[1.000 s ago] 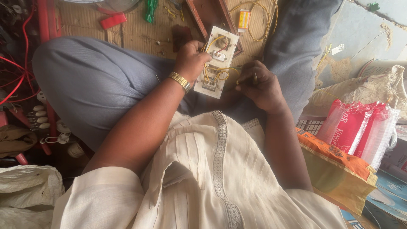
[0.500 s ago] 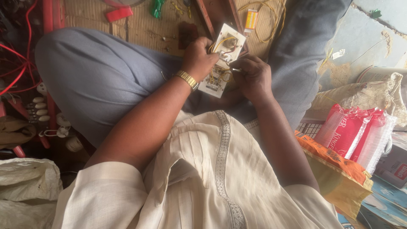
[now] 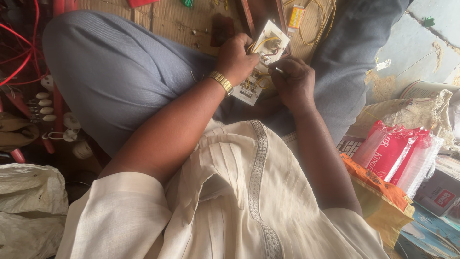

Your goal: The person sits on the floor and repairs an electrical switch assembly. They use a screwdriver to tighten connections and pliers to cut and strip wires, working on the internal components of the switch.

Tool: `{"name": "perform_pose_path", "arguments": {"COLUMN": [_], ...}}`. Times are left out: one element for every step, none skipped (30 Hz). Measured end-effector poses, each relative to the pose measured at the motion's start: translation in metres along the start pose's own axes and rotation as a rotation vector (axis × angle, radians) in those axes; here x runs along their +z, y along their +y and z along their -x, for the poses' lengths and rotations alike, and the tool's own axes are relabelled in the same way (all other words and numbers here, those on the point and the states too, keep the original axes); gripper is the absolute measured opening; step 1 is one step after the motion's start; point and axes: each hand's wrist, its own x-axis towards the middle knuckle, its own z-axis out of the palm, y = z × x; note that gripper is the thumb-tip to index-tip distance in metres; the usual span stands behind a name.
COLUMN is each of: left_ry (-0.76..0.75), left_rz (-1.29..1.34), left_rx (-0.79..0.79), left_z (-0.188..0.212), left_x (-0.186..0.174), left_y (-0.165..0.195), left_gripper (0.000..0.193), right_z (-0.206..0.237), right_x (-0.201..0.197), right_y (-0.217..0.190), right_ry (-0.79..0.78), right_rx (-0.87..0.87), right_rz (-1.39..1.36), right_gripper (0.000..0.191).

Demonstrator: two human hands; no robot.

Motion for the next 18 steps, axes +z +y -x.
{"name": "perform_pose_path", "arguments": {"left_ry": [0.007,0.012,0.016,0.016,0.013,0.011,0.01,0.009,0.007,0.009,0.011,0.013,0.01,0.008,0.005,0.004,0.002,-0.003], "left_rz": [0.005,0.009,0.013,0.009,0.007,0.004,0.005,0.007,0.008,0.003,-0.002,-0.007,-0.005,-0.001,0.0,-0.004,-0.008,-0.011], "left_rx": [0.004,0.008,0.012,0.011,0.01,0.009,0.003,-0.003,-0.01,-0.009,-0.009,-0.008,-0.006,-0.005,-0.005,-0.006,-0.008,-0.011], "left_z": [0.0,0.0,0.0,0.0,0.0,0.0,0.0,0.001,0.001,0.002,0.002,0.002,0.002,0.003,0.004,0.003,0.003,0.004], "left_x": [0.0,0.0,0.001,0.0,0.001,0.001,0.001,0.002,0.002,0.003,0.004,0.004,0.005,0.006,0.006,0.006,0.007,0.008], "left_y": [0.0,-0.001,-0.001,-0.001,-0.001,-0.002,-0.002,-0.001,-0.001,-0.001,0.0,0.0,0.0,0.001,0.001,0.001,0.001,0.001], "left_gripper": [0.024,0.024,0.025,0.025,0.025,0.025,0.025,0.025,0.025,0.025,0.025,0.025,0.026,0.027,0.029,0.028,0.028,0.027], "right_z": [0.0,0.001,0.002,0.003,0.005,0.006,0.007,0.007,0.008,0.008,0.009,0.009,0.008,0.008,0.008,0.009,0.009,0.011], "right_x": [0.001,0.002,0.004,0.006,0.007,0.009,0.01,0.011,0.012,0.012,0.013,0.013,0.014,0.014,0.015,0.016,0.016,0.016], "right_y": [0.001,0.002,0.004,0.005,0.006,0.007,0.007,0.007,0.007,0.006,0.004,0.003,0.0,-0.002,-0.004,-0.005,-0.007,-0.008], "right_ry": [0.011,0.022,0.033,0.059,0.085,0.111,0.116,0.121,0.125,0.133,0.142,0.149,0.153,0.154,0.157,0.163,0.17,0.174], "right_rx": [-0.012,-0.023,-0.033,-0.055,-0.076,-0.097,-0.104,-0.11,-0.116,-0.119,-0.121,-0.124,-0.113,-0.101,-0.089,-0.096,-0.102,-0.106], "right_rz": [-0.003,-0.007,-0.011,0.019,0.051,0.083,0.096,0.109,0.123,0.126,0.129,0.132,0.158,0.184,0.209,0.23,0.25,0.272], "right_gripper": [0.015,0.014,0.014,0.014,0.014,0.014,0.015,0.016,0.017,0.017,0.018,0.018,0.018,0.018,0.018,0.018,0.017,0.017]}}
